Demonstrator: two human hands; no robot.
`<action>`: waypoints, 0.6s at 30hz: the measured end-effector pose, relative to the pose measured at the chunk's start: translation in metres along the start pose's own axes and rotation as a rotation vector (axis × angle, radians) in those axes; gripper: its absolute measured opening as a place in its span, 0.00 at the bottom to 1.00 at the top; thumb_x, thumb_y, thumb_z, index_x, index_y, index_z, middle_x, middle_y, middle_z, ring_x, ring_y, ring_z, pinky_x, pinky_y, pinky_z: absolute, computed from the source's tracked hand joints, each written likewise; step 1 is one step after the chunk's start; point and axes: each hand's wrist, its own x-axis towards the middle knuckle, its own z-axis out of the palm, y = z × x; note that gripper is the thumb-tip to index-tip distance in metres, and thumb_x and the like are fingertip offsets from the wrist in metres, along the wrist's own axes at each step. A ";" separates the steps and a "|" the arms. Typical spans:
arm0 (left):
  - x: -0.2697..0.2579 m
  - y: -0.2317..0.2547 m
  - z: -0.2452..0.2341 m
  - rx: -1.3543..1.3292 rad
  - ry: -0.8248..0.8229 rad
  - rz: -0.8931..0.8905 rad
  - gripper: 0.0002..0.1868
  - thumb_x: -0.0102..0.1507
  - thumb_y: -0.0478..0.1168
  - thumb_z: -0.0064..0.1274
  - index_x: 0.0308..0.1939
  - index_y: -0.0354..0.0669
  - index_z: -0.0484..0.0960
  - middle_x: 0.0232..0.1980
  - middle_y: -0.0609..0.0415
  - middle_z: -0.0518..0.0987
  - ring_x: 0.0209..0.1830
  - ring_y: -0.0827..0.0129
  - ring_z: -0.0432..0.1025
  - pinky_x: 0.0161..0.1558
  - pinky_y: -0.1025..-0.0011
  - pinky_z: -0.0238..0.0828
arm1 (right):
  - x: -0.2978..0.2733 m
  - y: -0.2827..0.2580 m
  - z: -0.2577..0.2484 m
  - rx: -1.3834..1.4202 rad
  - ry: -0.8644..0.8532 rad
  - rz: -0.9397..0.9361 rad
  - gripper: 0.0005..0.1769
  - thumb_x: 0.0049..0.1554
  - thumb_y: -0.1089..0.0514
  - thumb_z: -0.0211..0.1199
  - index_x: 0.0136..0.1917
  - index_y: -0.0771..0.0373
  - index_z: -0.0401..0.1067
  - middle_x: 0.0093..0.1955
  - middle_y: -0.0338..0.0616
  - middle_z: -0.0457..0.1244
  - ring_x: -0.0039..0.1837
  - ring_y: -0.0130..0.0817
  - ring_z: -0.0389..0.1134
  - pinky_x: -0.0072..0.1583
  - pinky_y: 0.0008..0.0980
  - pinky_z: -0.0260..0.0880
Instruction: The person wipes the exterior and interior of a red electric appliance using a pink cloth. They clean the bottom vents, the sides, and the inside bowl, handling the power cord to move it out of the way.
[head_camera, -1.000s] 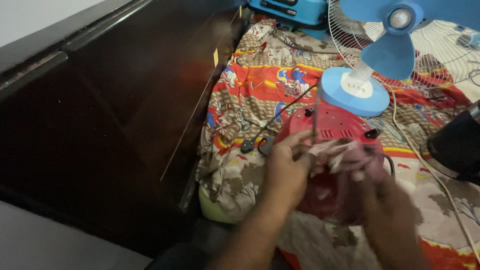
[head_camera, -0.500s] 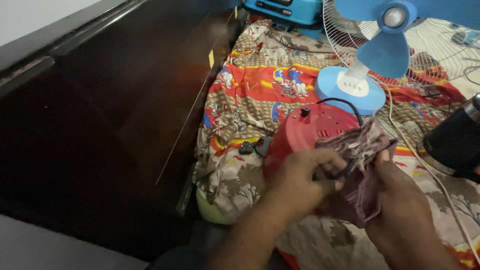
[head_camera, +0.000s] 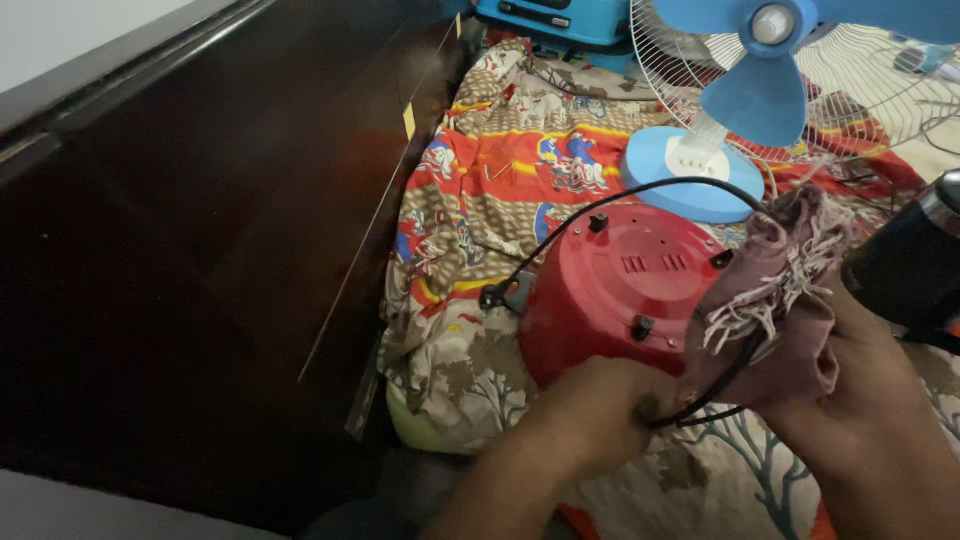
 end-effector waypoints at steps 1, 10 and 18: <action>0.000 0.000 0.000 0.030 0.002 0.035 0.17 0.53 0.35 0.57 0.46 0.50 0.85 0.43 0.48 0.84 0.44 0.52 0.80 0.43 0.61 0.75 | -0.003 0.000 0.005 -0.065 0.051 0.028 0.16 0.73 0.49 0.55 0.65 0.63 0.64 0.59 0.47 0.67 0.60 0.41 0.69 0.62 0.48 0.70; -0.006 0.012 -0.007 -0.253 -0.126 -0.023 0.12 0.60 0.44 0.59 0.45 0.45 0.86 0.39 0.52 0.87 0.40 0.62 0.84 0.43 0.65 0.78 | -0.016 0.016 0.000 -0.184 0.134 0.175 0.25 0.72 0.43 0.49 0.72 0.62 0.68 0.58 0.49 0.68 0.56 0.43 0.72 0.56 0.49 0.73; -0.002 0.021 -0.015 -0.007 -0.140 -0.158 0.13 0.61 0.50 0.58 0.41 0.50 0.90 0.36 0.52 0.87 0.36 0.60 0.81 0.42 0.62 0.75 | -0.009 -0.001 -0.026 -0.040 0.286 0.005 0.18 0.70 0.53 0.47 0.68 0.60 0.67 0.61 0.45 0.67 0.61 0.39 0.71 0.63 0.45 0.71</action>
